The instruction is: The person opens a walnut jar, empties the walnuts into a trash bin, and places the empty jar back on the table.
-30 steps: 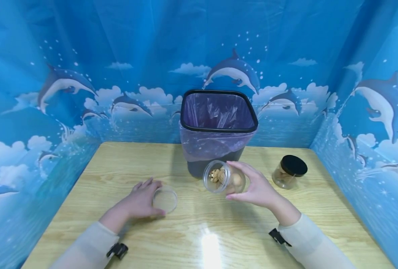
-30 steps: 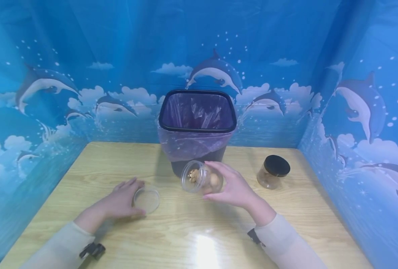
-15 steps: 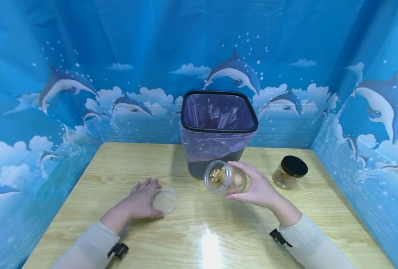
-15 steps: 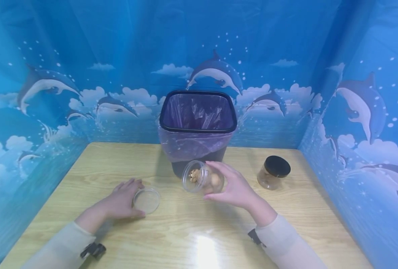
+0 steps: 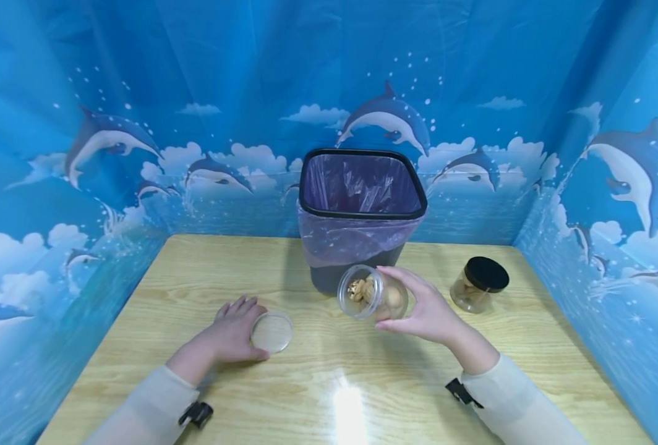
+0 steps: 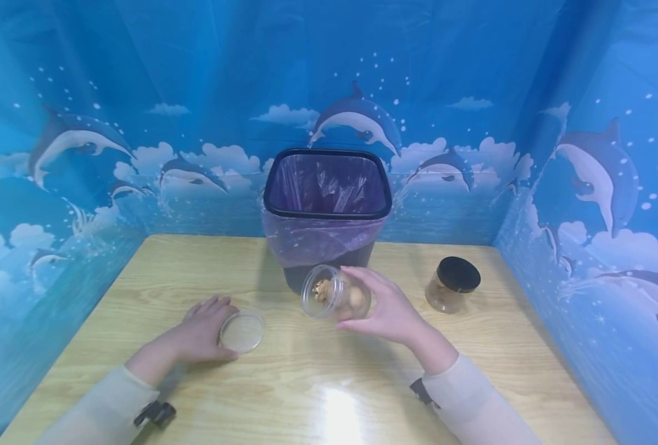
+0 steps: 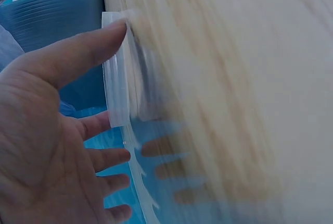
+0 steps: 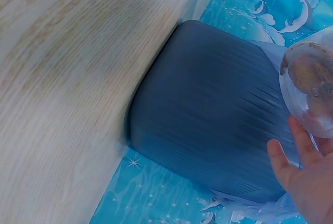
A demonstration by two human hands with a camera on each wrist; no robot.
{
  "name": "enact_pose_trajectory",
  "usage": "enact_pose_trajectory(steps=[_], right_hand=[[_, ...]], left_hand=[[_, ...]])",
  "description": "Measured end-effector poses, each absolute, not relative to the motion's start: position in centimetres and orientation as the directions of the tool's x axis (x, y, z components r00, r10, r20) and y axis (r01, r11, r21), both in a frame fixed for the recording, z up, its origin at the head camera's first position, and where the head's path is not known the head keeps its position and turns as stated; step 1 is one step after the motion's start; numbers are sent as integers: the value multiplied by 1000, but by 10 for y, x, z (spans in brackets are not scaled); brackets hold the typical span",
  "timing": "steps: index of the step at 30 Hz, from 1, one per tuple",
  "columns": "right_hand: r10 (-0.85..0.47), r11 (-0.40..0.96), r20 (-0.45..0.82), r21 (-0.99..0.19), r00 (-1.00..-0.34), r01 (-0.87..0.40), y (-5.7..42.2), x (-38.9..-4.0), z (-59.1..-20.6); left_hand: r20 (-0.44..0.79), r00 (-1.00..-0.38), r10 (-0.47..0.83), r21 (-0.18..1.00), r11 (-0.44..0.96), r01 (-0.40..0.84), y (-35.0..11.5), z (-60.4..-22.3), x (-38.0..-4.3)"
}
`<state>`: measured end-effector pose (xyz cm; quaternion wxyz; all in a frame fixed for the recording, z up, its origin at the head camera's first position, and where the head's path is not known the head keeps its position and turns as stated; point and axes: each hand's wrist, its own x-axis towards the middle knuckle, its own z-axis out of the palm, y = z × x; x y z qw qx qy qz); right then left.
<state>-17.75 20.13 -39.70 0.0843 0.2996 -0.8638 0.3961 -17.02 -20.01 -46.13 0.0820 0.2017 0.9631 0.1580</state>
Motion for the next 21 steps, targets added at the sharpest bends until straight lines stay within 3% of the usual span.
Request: enact_pose_trajectory(steps=[21], right_hand=[[-452, 509, 369, -640, -812, -575, 200, -178, -396]], left_hand=[[-141, -903, 406, 332, 879, 344, -200, -454, -165]])
